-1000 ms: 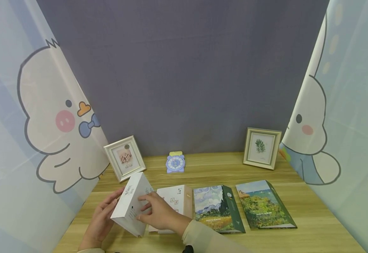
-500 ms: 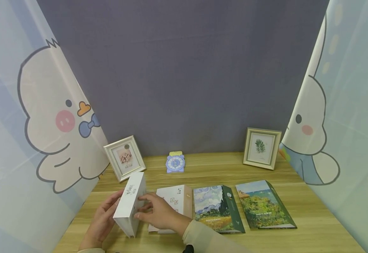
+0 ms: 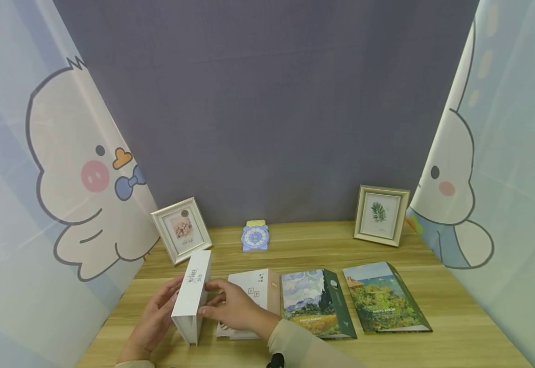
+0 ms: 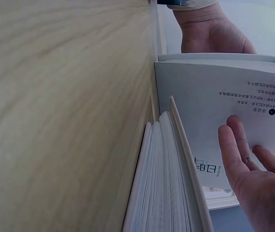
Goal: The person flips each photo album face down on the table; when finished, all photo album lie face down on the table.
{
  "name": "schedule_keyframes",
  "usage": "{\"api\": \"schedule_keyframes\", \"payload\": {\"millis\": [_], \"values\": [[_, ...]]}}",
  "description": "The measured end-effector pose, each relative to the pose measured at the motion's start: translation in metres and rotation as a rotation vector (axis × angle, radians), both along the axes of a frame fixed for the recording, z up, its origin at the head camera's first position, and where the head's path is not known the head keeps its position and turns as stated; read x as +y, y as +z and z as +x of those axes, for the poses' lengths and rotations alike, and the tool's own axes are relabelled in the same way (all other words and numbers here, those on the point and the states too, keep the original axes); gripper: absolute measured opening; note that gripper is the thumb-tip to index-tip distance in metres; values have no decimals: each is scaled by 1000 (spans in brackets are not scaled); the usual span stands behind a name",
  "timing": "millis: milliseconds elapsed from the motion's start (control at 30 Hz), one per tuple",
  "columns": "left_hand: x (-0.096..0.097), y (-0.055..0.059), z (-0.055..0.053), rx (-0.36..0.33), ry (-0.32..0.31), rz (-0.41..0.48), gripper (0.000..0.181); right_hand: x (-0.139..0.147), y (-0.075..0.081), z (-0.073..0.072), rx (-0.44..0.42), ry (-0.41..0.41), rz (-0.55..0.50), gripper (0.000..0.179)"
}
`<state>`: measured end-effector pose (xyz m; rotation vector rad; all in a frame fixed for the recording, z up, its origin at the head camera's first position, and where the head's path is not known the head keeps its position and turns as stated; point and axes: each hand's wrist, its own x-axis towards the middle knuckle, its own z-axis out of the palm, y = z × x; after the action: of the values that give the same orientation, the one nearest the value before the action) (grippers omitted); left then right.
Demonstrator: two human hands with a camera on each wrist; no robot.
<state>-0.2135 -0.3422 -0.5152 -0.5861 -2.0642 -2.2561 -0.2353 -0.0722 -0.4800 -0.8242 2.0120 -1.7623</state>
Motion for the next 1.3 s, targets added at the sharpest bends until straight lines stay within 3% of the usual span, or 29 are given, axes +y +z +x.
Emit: {"api": "schedule_keyframes", "payload": {"millis": [300,400,667,933,1133,1300], "values": [[1,0,-2,60,-148,25,52,2,3,-1,31,-6,-55,53],[1,0,-2,60,-169,33,52,2,3,-2,33,1,-82,54],[3,2,0,11,-129,-17,52,2,2,-2,-10,0,-89,59],[4,-1,-5,97,-173,-39,54,1,-2,-5,-51,-4,-126,59],[3,-5,-6,110,-117,-92,52,2,0,-5,-57,-14,-133,71],[5,-4,-5,97,-85,-137,52,5,-1,-3,-55,-72,-51,86]]}}
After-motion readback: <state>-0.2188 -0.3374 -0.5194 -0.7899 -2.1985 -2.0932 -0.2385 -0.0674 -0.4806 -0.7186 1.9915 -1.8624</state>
